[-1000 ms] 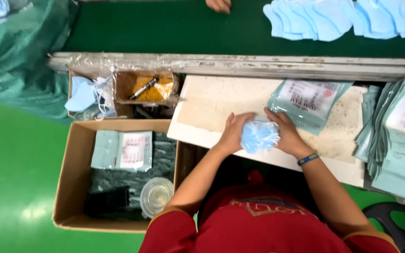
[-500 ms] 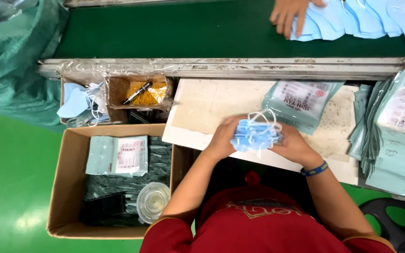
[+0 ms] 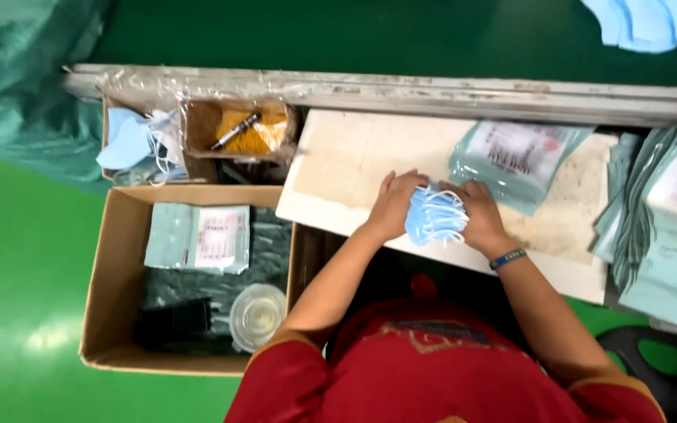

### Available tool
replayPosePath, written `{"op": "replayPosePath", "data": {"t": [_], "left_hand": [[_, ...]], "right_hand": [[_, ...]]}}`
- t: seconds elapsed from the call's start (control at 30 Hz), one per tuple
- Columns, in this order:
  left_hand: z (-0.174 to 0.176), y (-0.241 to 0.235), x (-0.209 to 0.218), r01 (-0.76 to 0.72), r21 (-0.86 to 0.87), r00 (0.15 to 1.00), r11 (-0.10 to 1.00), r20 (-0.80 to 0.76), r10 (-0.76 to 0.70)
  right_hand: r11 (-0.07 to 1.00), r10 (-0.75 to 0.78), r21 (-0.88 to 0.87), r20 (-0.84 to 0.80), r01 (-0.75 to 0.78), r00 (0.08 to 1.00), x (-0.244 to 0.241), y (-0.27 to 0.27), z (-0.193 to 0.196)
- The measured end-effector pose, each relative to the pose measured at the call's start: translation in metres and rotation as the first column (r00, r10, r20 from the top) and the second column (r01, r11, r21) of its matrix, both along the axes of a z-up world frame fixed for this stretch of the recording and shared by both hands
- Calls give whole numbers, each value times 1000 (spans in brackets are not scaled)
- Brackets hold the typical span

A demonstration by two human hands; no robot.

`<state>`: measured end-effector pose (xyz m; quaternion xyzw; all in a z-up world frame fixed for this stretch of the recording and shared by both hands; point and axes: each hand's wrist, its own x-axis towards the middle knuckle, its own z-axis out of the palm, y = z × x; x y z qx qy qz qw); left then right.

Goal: The recorder is packing blue medical face masks into plastic bags and arranging the bags into a cardboard box on a production line.

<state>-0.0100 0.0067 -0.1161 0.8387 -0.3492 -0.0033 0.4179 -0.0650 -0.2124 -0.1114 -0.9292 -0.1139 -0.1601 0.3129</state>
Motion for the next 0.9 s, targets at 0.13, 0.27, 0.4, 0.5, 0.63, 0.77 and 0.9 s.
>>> {"op": "replayPosePath", "data": {"t": [0.13,0.27,0.4,0.5,0.63,0.77,0.9], "left_hand": [[5,-3,7,-18,-63,1000,998,17,19],[-35,-17,18,-96,-6,994,995,57,96],[63,-13,4,-128,162,981,978,-123,149],[112,0,-27,-20,-90,952,996,-306,-9],[46,5,-41,119,-665,862,737,-300,-409],[65,11,-63,38,-549,709,835,-574,-410],[102,61,-39,472,-351,855,809,-41,-516]], "right_hand": [[995,97,11,21,-97,995,0,-2,19],[998,-49,43,-113,54,992,14,0,16],[921,186,368,-119,-131,975,2,0,16],[765,235,642,-204,-51,950,-17,-1,25],[636,279,768,-144,-70,950,-23,-4,-8],[745,472,463,142,-480,870,-38,15,67],[933,214,298,-16,-200,977,-11,-67,12]]}}
